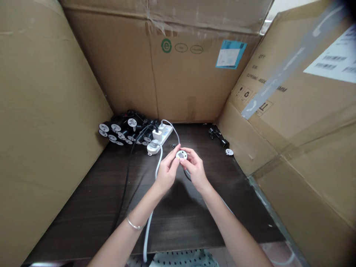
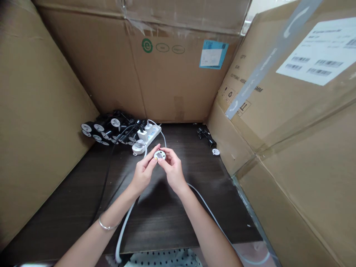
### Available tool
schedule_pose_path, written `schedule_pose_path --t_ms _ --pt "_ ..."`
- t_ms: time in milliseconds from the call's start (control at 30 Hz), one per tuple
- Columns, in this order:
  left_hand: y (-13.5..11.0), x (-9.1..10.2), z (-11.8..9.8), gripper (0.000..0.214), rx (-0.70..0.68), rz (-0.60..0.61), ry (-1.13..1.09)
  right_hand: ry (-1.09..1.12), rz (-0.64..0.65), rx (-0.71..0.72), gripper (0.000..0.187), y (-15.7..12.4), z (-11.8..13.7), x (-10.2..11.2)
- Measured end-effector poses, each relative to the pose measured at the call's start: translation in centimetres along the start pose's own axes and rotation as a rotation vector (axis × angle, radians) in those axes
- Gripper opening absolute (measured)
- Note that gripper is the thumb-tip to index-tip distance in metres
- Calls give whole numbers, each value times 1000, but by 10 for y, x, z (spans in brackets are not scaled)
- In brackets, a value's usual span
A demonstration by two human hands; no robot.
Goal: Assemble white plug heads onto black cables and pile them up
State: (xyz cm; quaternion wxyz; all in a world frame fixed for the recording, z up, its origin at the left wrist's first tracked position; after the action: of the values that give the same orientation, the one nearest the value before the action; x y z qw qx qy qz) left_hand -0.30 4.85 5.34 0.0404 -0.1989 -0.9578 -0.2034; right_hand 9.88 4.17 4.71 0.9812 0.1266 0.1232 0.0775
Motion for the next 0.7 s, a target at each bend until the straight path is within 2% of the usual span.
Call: schedule_pose_path --t_ms 100,233,333,533,700 --pt "1 2 1 42 17 12 -28 71 34 -34 30 2 -5 0" --pt "3 5 9 43 91 -5 -196 136 80 -65 33 4 -10 -3" --pt "4 5 12 44 85 -15 -275 132 96 -59 34 4 -10 -4" --pt "4 4 11 46 76 -31 -142 139 75 -76 28 4 -11 -3" --pt "3 11 9 35 19 -151 20 114 37 -74 30 3 -16 -3"
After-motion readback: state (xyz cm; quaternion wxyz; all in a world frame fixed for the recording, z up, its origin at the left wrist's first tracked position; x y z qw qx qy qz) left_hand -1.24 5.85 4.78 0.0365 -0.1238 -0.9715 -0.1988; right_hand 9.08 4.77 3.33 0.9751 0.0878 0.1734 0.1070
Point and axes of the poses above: each hand's wrist, its own y-axis towards the middle knuckle, its own x-axis out of the back of the hand, z = x × y, the point moved 7 cm from there along y, towards the middle knuckle, and after that the axes turned 11 degrees about z, right-handed, at the moved point
